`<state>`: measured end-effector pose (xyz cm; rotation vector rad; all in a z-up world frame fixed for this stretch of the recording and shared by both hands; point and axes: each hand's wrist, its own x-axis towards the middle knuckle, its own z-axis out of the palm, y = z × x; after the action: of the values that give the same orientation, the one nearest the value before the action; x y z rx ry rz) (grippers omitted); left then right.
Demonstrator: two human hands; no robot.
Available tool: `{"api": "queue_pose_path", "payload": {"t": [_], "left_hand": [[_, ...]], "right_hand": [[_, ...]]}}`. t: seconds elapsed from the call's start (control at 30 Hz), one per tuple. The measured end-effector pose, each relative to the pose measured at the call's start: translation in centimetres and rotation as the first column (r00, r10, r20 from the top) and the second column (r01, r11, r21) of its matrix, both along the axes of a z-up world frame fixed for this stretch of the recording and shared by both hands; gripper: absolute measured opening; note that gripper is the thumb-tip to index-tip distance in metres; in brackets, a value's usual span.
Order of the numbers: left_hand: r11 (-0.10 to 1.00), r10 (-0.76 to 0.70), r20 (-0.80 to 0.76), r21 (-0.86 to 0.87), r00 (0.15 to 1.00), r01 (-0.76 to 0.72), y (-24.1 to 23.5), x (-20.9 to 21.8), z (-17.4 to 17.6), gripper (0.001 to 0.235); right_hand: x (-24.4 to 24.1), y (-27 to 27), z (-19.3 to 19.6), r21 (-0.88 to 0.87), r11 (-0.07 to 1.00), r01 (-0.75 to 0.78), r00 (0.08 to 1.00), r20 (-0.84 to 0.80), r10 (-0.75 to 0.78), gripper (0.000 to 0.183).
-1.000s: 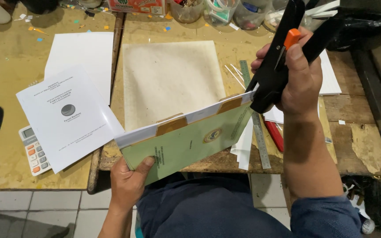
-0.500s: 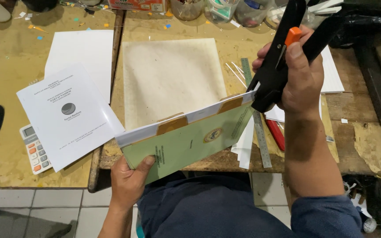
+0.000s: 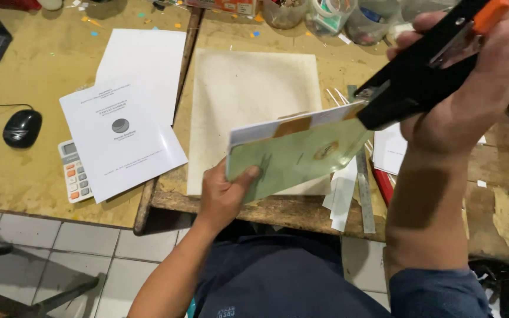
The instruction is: The recorder is aligning and stapling several printed booklets using a heavy-duty stapler on a workbench.
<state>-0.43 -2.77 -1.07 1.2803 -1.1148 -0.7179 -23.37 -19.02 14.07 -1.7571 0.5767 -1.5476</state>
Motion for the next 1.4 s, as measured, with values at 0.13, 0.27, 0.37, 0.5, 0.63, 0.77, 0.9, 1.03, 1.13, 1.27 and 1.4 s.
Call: {"api": "queue_pose_path", "payload": {"t": [0.13, 0.27, 0.37, 0.5, 0.63, 0.77, 0.9, 1.03, 1.13, 1.27, 1.4], "left_hand": [[0.997, 0.016, 0.027, -0.082, 1.0, -0.013, -2.1, -2.5, 2.4, 0.025], [0.995, 0.028, 0.055, -0.099, 0.998, -0.022, -2.2, -3.2, 2.9, 0.025], [0.991, 0.023, 0.114, -0.137, 0.993, -0.008, -2.2, -3.5, 2.9, 0.022], [0.989, 0.011, 0.093, -0.149, 0.996, 0.003, -2.2, -3.8, 2.9, 0.02], [0.986, -0.008, 0.1, -0.167, 0.995, 0.024, -2.3, -3.9, 2.7, 0.019], [0.985, -0.032, 0.105, -0.165, 0.994, 0.049, -2.7, -4.0, 2.1, 0.02], [0.99, -0.052, 0.078, -0.126, 0.996, 0.062, -2.6, -3.8, 1.8, 0.022], [0.993, -0.05, 0.069, -0.105, 0.996, 0.057, -2.5, -3.8, 2.0, 0.022], [0.991, -0.031, 0.09, -0.128, 0.995, 0.042, -2.6, -4.0, 2.1, 0.026], [0.99, -0.045, 0.108, -0.129, 0.993, 0.059, -2.8, -4.1, 2.0, 0.027], [0.99, -0.053, 0.093, -0.124, 0.994, 0.064, -2.7, -4.2, 2.3, 0.022]], "right_hand": [[4.1, 2.9, 1.6, 0.191, 0.93, -0.313, 0.895, 0.388, 0.221, 0.115], [6.5, 5.5, 2.5, 0.132, 0.99, -0.055, 0.995, 0.093, 0.043, 0.116], [7.1, 4.9, 1.7, 0.275, 0.909, -0.313, 0.921, 0.32, 0.22, 0.111], [7.4, 4.5, 0.9, 0.214, 0.931, -0.296, 0.94, 0.239, 0.243, 0.109], [7.3, 4.6, 0.8, 0.19, 0.941, -0.28, 0.95, 0.197, 0.243, 0.104], [7.1, 4.5, 0.9, 0.162, 0.957, -0.241, 0.966, 0.133, 0.221, 0.101], [5.9, 3.4, 1.2, 0.039, 0.983, -0.178, 0.982, 0.064, 0.176, 0.085], [5.9, 3.5, 1.3, 0.193, 0.965, -0.179, 0.974, 0.174, 0.146, 0.098], [5.8, 3.0, 0.2, 0.17, 0.959, -0.226, 0.967, 0.161, 0.199, 0.084], [6.1, 2.6, -0.4, 0.171, 0.95, -0.261, 0.956, 0.184, 0.229, 0.086], [6.8, 3.7, -0.1, 0.15, 0.952, -0.266, 0.958, 0.149, 0.245, 0.095]]}}
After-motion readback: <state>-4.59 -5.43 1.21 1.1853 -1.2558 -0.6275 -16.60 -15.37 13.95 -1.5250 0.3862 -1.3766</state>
